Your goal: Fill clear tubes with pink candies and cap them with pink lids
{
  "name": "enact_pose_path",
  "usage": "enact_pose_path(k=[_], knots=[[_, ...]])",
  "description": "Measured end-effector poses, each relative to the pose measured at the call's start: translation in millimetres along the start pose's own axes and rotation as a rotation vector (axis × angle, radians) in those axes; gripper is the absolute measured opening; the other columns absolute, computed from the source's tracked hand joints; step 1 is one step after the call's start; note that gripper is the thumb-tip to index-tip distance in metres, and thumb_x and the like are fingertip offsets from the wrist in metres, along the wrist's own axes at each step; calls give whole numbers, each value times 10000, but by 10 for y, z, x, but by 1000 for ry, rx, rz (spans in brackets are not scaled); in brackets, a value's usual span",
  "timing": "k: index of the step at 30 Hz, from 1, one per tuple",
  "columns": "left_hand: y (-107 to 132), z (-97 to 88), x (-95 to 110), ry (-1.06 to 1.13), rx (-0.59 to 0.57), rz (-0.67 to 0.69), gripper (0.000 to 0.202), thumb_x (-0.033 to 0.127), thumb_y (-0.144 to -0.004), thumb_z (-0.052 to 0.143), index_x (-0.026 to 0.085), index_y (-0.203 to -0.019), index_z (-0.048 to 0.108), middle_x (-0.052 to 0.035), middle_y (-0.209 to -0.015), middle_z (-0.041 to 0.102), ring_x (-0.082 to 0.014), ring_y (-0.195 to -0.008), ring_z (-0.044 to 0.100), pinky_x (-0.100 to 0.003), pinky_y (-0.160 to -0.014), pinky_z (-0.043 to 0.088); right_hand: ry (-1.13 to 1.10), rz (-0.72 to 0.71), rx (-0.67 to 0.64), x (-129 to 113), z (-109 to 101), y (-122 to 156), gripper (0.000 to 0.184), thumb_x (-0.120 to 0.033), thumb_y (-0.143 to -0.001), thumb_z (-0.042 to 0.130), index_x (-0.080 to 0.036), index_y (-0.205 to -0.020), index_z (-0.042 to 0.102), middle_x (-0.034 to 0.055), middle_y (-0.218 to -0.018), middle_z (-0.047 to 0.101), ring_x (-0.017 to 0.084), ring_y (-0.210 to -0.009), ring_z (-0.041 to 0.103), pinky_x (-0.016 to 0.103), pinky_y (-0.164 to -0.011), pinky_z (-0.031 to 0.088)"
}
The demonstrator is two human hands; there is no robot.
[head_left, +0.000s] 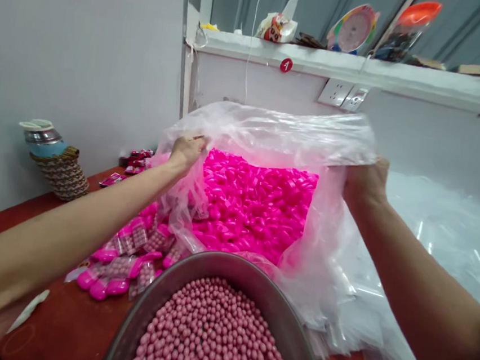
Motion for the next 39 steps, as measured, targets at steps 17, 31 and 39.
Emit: enact_pose_path(k=[17,31,39], knots=[[254,362,-116,-565,-181,190,317,237,-779,478,82,-1016,620,-92,-940,671,-197,-883,601,-285,-800,440,309,209,54,445,-285,-10,137,-173,-597,652,-142,-663,536,4,-608,501,151,-587,509,344,-566,446],[991,114,-163,-1001,-522,314,660,417,-818,470,31,-1329,311,-196,-1387,338,-262,-1293,293,-353,-1055,226,970,-510,-626,-413,-330,1809,379,-375,-861,451,-208,-1200,474,118,-1356,395,252,-1241,376,469,-983,350],[2408,-288,258,-894,-715,260,596,519,-822,396,169,-1305,390,-108,-1347,432,-249,-1252,370,-399,-1039,273,739,-167,-931,-499,-689,3293,380,-380,-839,474,-236,-1189,514,95,-1313,464,245,-1192,446,430,-928,437]])
Point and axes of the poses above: each hand's wrist, its own y-axis away from the middle knuckle, its own z-axis out of the palm, x = y × z, the point moved 9 cm from there along -y, towards the middle knuckle
